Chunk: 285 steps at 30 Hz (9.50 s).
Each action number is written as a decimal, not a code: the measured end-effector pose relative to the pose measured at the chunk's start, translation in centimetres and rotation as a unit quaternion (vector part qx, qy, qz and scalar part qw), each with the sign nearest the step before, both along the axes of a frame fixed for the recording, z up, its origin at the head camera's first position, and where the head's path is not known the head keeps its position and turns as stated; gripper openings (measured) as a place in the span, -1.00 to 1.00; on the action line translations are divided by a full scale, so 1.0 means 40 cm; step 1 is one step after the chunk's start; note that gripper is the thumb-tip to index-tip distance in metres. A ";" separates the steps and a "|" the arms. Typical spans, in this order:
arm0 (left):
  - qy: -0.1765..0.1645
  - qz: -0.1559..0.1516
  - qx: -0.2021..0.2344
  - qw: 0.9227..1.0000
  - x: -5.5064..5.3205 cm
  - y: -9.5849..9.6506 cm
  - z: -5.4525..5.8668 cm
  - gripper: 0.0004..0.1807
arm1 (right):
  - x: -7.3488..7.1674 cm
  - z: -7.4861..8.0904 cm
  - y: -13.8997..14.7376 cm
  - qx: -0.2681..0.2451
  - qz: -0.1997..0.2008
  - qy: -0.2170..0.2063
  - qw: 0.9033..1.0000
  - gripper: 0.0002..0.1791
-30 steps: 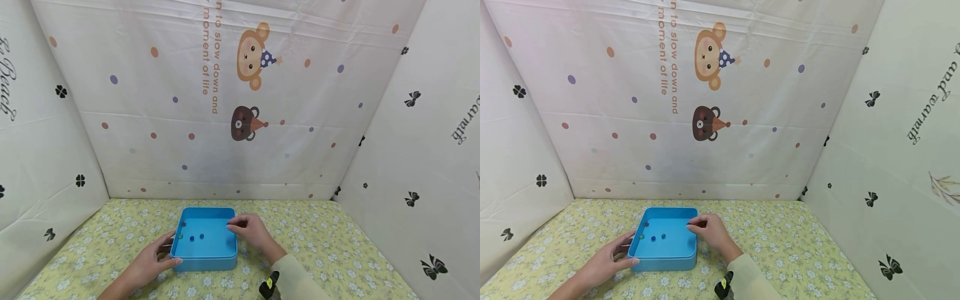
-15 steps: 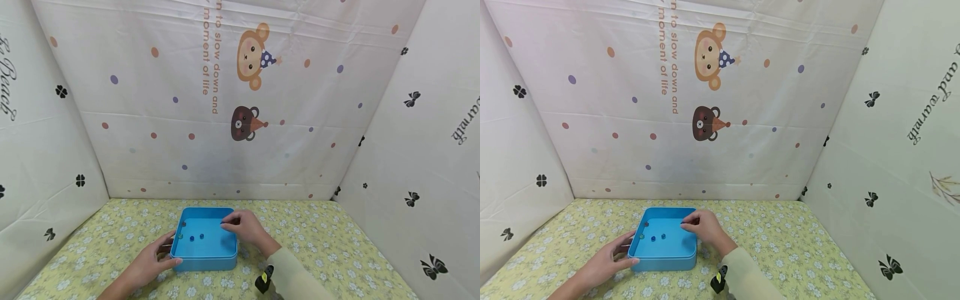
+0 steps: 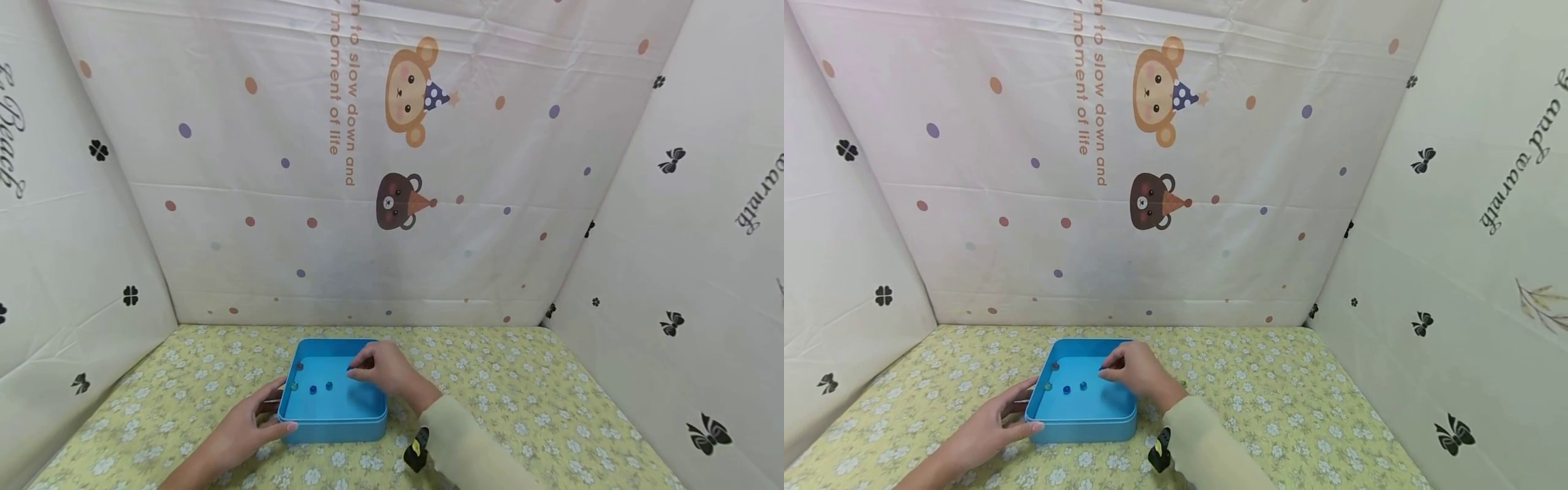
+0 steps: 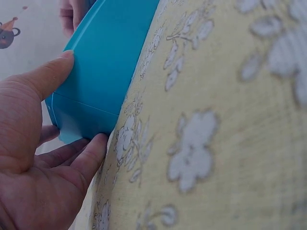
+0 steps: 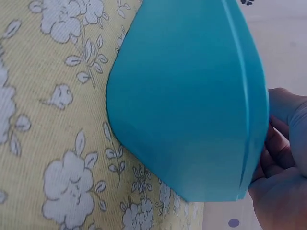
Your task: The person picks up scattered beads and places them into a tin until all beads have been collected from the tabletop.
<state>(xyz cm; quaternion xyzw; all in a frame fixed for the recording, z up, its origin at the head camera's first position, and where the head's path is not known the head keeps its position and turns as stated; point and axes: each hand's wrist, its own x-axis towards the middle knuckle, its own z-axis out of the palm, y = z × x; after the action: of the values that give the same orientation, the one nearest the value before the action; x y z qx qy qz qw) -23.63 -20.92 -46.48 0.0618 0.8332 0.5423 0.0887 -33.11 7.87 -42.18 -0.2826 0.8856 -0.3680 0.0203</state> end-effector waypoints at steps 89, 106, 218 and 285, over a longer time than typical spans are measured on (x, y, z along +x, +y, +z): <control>-0.009 -0.013 0.000 1.000 -0.002 -0.003 -0.003 -0.03 | 0.036 0.006 0.083 -0.064 -0.041 0.009 0.997 -0.84; -0.005 -0.018 0.003 1.000 -0.003 -0.006 -0.002 -0.03 | 0.055 -0.024 0.150 -0.137 -0.068 -0.025 0.988 -0.74; 0.003 -0.007 -0.015 1.000 -0.003 0.000 0.002 -0.03 | 0.094 -0.092 0.455 -0.038 -0.073 -0.150 0.985 -0.78; 0.005 -0.015 -0.003 1.000 -0.001 -0.003 -0.003 -0.03 | 0.085 -0.082 0.377 -0.112 -0.083 -0.141 0.980 -0.66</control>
<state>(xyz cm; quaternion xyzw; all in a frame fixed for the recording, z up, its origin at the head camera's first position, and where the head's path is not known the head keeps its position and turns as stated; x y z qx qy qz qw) -23.67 -21.04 -46.59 0.0768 0.8342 0.5380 0.0932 -29.69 22.94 -45.46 -0.1540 0.8471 -0.5018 0.0830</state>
